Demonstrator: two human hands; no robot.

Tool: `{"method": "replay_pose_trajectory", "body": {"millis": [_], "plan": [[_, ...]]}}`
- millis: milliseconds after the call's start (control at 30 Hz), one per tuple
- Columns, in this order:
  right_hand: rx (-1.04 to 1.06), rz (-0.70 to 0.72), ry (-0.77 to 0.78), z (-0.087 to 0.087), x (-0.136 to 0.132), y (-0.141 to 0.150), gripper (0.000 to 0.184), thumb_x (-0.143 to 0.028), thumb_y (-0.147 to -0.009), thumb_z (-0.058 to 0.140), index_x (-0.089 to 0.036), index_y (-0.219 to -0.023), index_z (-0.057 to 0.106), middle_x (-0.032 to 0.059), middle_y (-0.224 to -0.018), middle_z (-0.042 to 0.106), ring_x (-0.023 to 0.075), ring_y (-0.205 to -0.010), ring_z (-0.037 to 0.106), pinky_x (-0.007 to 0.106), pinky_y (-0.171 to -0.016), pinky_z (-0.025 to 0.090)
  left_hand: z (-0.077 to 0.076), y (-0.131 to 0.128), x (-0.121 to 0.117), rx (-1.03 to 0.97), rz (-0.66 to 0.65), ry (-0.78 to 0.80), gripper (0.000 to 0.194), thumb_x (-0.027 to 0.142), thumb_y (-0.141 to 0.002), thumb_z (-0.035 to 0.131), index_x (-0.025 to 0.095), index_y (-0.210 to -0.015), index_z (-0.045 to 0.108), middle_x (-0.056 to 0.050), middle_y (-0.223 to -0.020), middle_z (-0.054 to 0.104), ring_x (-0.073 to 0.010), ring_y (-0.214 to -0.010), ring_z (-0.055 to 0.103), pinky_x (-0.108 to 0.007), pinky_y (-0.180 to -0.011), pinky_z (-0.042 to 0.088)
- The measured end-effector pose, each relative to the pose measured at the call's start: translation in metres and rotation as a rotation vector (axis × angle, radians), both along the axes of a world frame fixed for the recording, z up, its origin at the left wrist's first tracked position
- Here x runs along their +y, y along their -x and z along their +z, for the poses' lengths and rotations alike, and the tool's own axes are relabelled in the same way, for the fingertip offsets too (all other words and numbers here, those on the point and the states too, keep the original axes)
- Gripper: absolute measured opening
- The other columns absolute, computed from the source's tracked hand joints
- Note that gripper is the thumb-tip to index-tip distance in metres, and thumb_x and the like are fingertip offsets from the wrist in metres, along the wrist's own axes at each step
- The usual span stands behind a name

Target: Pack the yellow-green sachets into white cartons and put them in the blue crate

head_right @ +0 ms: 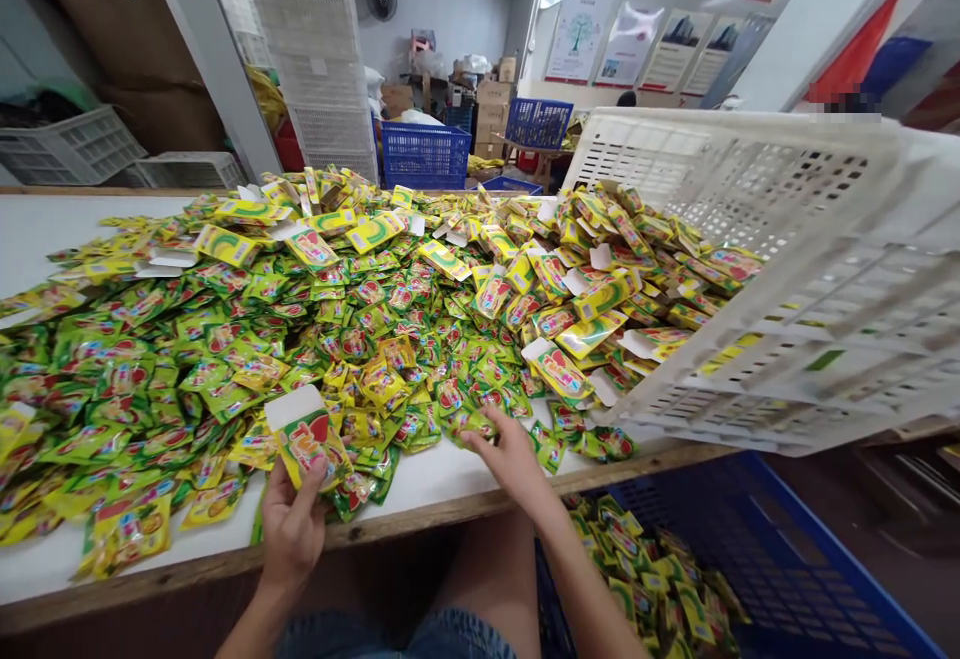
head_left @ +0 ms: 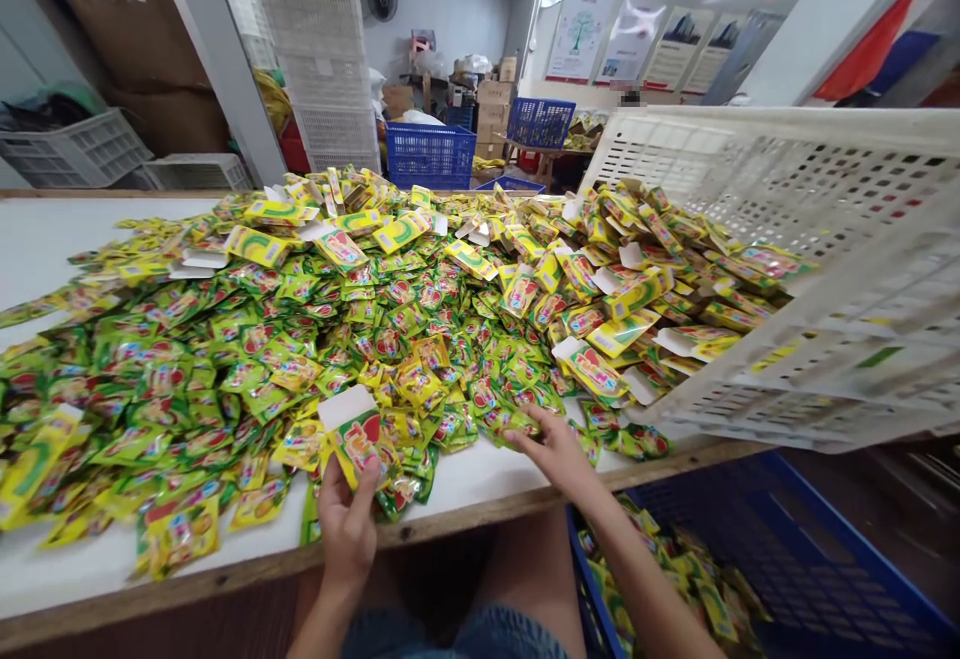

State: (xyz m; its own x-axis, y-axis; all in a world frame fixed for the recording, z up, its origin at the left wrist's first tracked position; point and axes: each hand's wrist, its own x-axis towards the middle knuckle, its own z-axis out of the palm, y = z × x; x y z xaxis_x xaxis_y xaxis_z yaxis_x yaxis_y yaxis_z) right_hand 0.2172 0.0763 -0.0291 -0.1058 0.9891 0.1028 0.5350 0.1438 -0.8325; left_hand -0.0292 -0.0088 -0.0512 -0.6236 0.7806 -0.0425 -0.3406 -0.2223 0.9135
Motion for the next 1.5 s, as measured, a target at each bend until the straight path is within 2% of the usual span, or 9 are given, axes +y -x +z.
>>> {"method": "replay_pose_trajectory", "body": {"millis": [167, 367, 500, 600, 700, 800, 1000, 1233, 1500], "plan": [[0.106, 0.176, 0.014, 0.017, 0.009, 0.063, 0.024, -0.038, -0.074, 0.062, -0.017, -0.086, 0.063, 0.0001, -0.073, 0.062, 0.0141, -0.063, 0.052, 0.023, -0.056, 0.039, 0.000, -0.001, 0.000, 0.025, 0.001, -0.014, 0.038, 0.033, -0.071, 0.072, 0.019, -0.104, 0.061, -0.004, -0.097, 0.068, -0.0180, -0.088, 0.064, -0.026, -0.080, 0.049], [0.054, 0.238, -0.035, 0.037, 0.039, 0.094, 0.021, -0.029, -0.068, 0.067, -0.018, -0.085, 0.063, -0.0002, -0.078, 0.063, 0.0163, -0.071, 0.055, 0.027, -0.066, 0.040, 0.005, -0.001, -0.001, 0.097, -0.025, -0.010, 0.032, 0.033, -0.076, 0.067, 0.020, -0.104, 0.059, -0.003, -0.095, 0.068, -0.0177, -0.087, 0.063, -0.025, -0.080, 0.049], [0.073, 0.225, -0.010, 0.039, 0.045, 0.102, 0.031, -0.033, -0.063, 0.071, -0.017, -0.088, 0.063, 0.0013, -0.082, 0.064, 0.0171, -0.070, 0.056, 0.028, -0.065, 0.043, 0.005, 0.001, 0.001, 0.117, -0.036, 0.015, 0.033, 0.033, -0.076, 0.066, 0.019, -0.105, 0.059, -0.004, -0.096, 0.068, -0.0193, -0.089, 0.063, -0.027, -0.080, 0.049], [0.200, 0.139, 0.063, 0.023, 0.039, 0.107, 0.042, -0.037, -0.065, 0.069, -0.018, -0.101, 0.059, 0.0041, -0.090, 0.065, 0.0183, -0.074, 0.059, 0.029, -0.064, 0.046, 0.004, 0.001, 0.002, 0.118, -0.027, 0.021, 0.037, 0.035, -0.075, 0.067, 0.019, -0.107, 0.058, -0.005, -0.097, 0.068, -0.0205, -0.091, 0.063, -0.029, -0.083, 0.048], [0.377, 0.025, 0.112, 0.003, 0.030, 0.115, 0.051, -0.037, -0.064, 0.070, -0.019, -0.110, 0.057, 0.0088, -0.113, 0.061, 0.0225, -0.096, 0.060, 0.033, -0.075, 0.049, 0.004, 0.000, 0.001, 0.125, -0.014, 0.029, 0.037, 0.035, -0.074, 0.067, 0.018, -0.105, 0.059, -0.005, -0.096, 0.069, -0.0213, -0.091, 0.063, -0.030, -0.083, 0.048], [0.354, -0.044, 0.110, -0.008, 0.027, 0.124, 0.053, -0.037, -0.064, 0.069, -0.017, -0.112, 0.057, 0.0109, -0.120, 0.059, 0.0253, -0.109, 0.056, 0.037, -0.087, 0.046, 0.004, 0.000, 0.000, 0.133, -0.024, 0.018, 0.035, 0.034, -0.075, 0.067, 0.018, -0.104, 0.058, -0.005, -0.096, 0.068, -0.0209, -0.091, 0.063, -0.029, -0.083, 0.048], [0.225, -0.107, 0.113, -0.006, 0.021, 0.135, 0.048, -0.036, -0.066, 0.068, -0.015, -0.109, 0.061, 0.0124, -0.105, 0.066, 0.0303, -0.100, 0.059, 0.045, -0.090, 0.042, 0.004, 0.000, 0.001, 0.149, -0.047, 0.032, 0.035, 0.034, -0.076, 0.066, 0.018, -0.106, 0.058, -0.004, -0.097, 0.068, -0.0205, -0.093, 0.062, -0.028, -0.084, 0.047], [0.083, -0.195, -0.067, -0.009, 0.014, 0.139, 0.034, -0.033, -0.069, 0.066, -0.019, -0.099, 0.058, 0.0105, -0.102, 0.057, 0.0287, -0.102, 0.051, 0.041, -0.091, 0.039, 0.005, 0.000, 0.001, 0.157, -0.056, 0.052, 0.038, 0.035, -0.074, 0.067, 0.019, -0.107, 0.058, -0.005, -0.100, 0.068, -0.0216, -0.095, 0.062, -0.030, -0.087, 0.047], [0.506, -0.097, -0.019, 0.011, -0.007, 0.116, 0.023, -0.033, -0.078, 0.059, -0.021, -0.094, 0.048, 0.0025, -0.089, 0.059, 0.0182, -0.084, 0.057, 0.030, -0.076, 0.047, 0.002, 0.003, 0.003, 0.161, -0.096, 0.057, 0.042, 0.035, -0.070, 0.071, 0.017, -0.107, 0.061, -0.006, -0.099, 0.069, -0.0230, -0.095, 0.063, -0.031, -0.085, 0.049]]}}
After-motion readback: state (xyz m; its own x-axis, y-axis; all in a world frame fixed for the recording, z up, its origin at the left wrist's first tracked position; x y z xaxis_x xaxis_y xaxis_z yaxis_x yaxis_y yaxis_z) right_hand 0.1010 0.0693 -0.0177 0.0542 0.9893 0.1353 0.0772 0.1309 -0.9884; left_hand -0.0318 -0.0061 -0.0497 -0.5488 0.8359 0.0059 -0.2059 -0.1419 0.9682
